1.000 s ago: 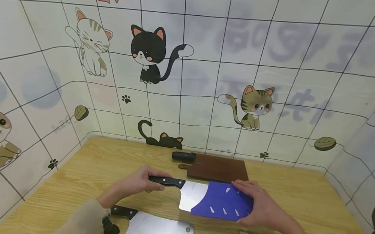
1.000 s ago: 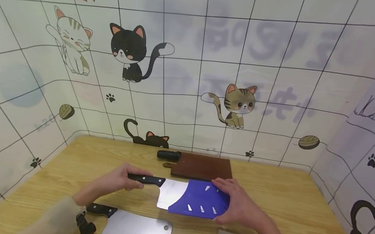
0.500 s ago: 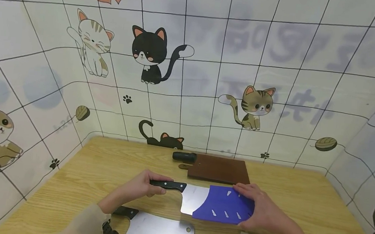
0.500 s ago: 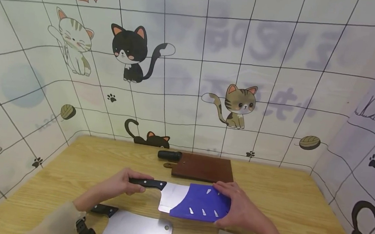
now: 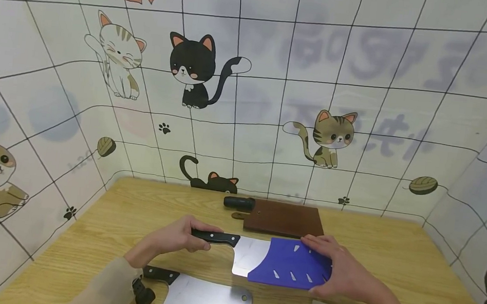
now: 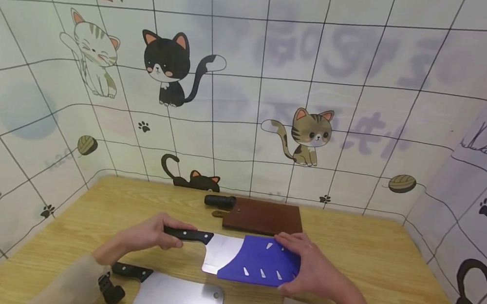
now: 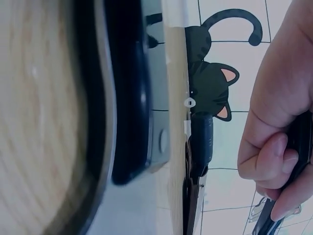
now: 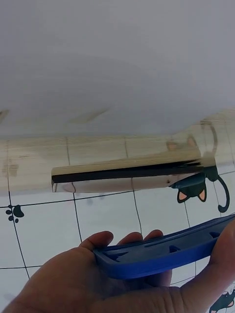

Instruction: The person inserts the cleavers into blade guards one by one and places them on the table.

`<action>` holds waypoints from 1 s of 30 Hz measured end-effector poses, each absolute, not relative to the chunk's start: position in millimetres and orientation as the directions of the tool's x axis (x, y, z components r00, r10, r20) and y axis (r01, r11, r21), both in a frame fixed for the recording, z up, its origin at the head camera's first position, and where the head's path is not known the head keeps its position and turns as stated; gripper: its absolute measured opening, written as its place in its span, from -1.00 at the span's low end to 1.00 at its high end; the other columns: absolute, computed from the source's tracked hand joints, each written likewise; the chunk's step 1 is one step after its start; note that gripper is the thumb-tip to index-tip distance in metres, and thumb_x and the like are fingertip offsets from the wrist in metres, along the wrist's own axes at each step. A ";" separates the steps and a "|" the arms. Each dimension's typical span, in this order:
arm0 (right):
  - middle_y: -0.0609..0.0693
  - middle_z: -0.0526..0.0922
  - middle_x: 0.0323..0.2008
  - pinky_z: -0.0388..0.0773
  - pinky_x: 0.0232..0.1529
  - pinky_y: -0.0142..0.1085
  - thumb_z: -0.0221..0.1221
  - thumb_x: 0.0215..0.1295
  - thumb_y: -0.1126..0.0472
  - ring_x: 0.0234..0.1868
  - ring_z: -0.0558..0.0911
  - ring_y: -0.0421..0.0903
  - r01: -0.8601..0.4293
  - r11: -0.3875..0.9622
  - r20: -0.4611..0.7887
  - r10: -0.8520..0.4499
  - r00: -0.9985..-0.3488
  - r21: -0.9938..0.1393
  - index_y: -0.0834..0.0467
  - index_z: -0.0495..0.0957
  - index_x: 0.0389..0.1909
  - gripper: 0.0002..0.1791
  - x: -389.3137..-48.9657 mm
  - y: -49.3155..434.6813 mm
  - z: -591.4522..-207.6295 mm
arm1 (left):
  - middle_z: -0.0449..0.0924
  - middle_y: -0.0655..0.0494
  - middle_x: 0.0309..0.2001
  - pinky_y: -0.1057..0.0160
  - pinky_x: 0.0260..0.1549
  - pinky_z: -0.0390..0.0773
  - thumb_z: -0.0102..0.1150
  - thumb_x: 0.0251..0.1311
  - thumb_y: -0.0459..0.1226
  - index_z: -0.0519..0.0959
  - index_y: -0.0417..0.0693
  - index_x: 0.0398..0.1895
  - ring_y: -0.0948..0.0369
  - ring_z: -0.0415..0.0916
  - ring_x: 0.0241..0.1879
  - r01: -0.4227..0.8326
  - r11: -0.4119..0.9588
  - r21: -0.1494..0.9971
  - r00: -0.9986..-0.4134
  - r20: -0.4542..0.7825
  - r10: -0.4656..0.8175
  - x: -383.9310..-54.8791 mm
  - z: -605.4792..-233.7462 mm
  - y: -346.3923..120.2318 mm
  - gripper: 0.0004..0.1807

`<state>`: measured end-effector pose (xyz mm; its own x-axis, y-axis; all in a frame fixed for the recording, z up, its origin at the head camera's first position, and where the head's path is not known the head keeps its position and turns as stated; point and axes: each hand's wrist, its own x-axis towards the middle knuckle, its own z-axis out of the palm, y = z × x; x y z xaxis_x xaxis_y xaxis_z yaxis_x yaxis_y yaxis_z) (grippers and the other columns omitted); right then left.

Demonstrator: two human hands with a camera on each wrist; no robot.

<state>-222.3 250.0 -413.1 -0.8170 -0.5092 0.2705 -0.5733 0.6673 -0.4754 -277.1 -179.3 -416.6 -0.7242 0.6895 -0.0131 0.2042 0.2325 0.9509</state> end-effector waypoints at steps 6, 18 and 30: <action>0.05 0.52 0.29 0.48 0.09 -0.04 0.67 -0.32 -0.11 0.21 0.47 0.04 -0.578 0.664 0.262 -0.520 -0.813 -0.475 0.14 0.52 0.37 0.09 -222.3 250.1 -411.9 | 0.61 -0.22 -0.13 0.39 -0.57 0.22 0.27 0.30 -0.44 0.57 -0.22 0.31 0.32 0.15 -0.58 0.215 0.229 0.949 -0.700 -0.014 0.714 -279.5 -414.4 -181.0 -0.51; 0.13 0.50 0.30 0.41 0.10 0.30 0.68 -0.39 -0.04 0.26 0.43 0.25 -0.533 0.689 0.251 -0.473 -0.844 -0.492 0.19 0.51 0.37 0.13 -223.2 248.5 -409.2 | 0.58 0.06 -0.33 0.36 -0.61 0.15 0.31 0.31 -0.40 0.62 -0.18 0.26 0.29 0.08 -0.62 0.161 0.238 0.958 -0.773 -0.028 0.633 -271.4 -411.5 -167.9 -0.56; 0.15 0.48 0.32 0.39 0.13 0.32 0.65 -0.32 -0.06 0.29 0.41 0.29 -0.489 0.695 0.204 -0.455 -0.867 -0.527 0.18 0.47 0.40 0.13 -224.4 240.7 -409.2 | 0.51 0.14 -0.42 0.38 -0.62 0.15 0.29 0.32 -0.39 0.59 -0.21 0.29 0.31 0.09 -0.63 0.186 0.221 0.957 -0.778 0.006 0.629 -268.1 -418.2 -145.3 -0.54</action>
<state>-224.4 240.7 -409.2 -0.8668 -0.4550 0.2041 -0.4890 0.6948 -0.5274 -268.1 -145.3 -418.2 -0.7777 0.6286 0.0055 0.1857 0.2213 0.9574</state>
